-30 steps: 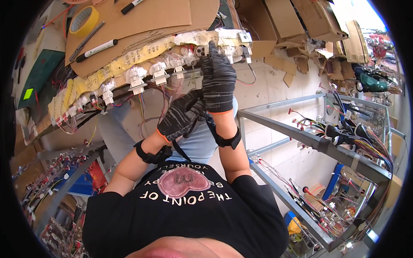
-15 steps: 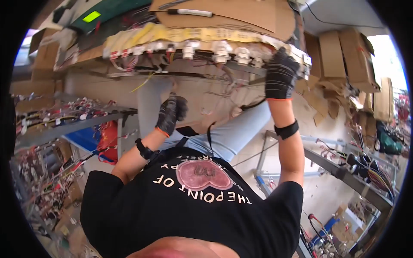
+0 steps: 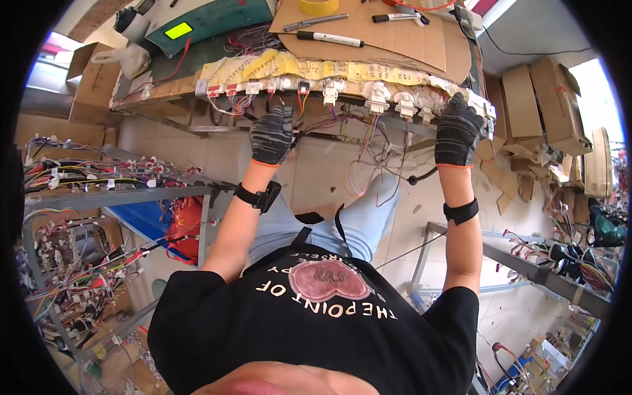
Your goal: The recorder is connecting electrical wires to connectors on an assembly board in a factory.
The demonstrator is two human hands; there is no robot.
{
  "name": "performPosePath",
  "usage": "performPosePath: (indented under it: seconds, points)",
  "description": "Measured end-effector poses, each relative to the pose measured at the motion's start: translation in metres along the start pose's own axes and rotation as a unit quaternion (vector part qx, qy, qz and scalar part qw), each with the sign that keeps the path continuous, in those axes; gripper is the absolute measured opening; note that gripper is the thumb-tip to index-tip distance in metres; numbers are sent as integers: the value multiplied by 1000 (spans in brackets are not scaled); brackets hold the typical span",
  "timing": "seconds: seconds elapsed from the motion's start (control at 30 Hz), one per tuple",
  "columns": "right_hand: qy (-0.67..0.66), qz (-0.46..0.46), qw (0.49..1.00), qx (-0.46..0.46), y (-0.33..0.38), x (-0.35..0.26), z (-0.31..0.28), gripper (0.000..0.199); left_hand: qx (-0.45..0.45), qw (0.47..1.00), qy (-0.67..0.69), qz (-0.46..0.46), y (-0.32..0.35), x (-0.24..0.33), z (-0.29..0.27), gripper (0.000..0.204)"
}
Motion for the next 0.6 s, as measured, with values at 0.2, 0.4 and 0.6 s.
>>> performPosePath:
  seconds: [0.2, 0.4, 0.6]
  points:
    - [-12, 16, 994, -109, -1, 5, 15, 37, 16, 993, -103, -60, -14, 16, -27, 24]
    - [-21, 28, 972, -234, 1, 9, 30, 65, 36, 992, -113, -37, -26, 26, -33, 24]
    - [-31, 8, 997, -71, -5, 0, 10, 38, -38, 983, -159, -84, -28, 6, -15, 26]
Point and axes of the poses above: each hand's wrist, its own y-axis away from the middle knuckle, its own z-axis out of the palm, x = y × z, the point moved 9 cm from there along -y, towards the middle knuckle, and after that the axes turned 8 degrees about y, right-handed, at the moved point
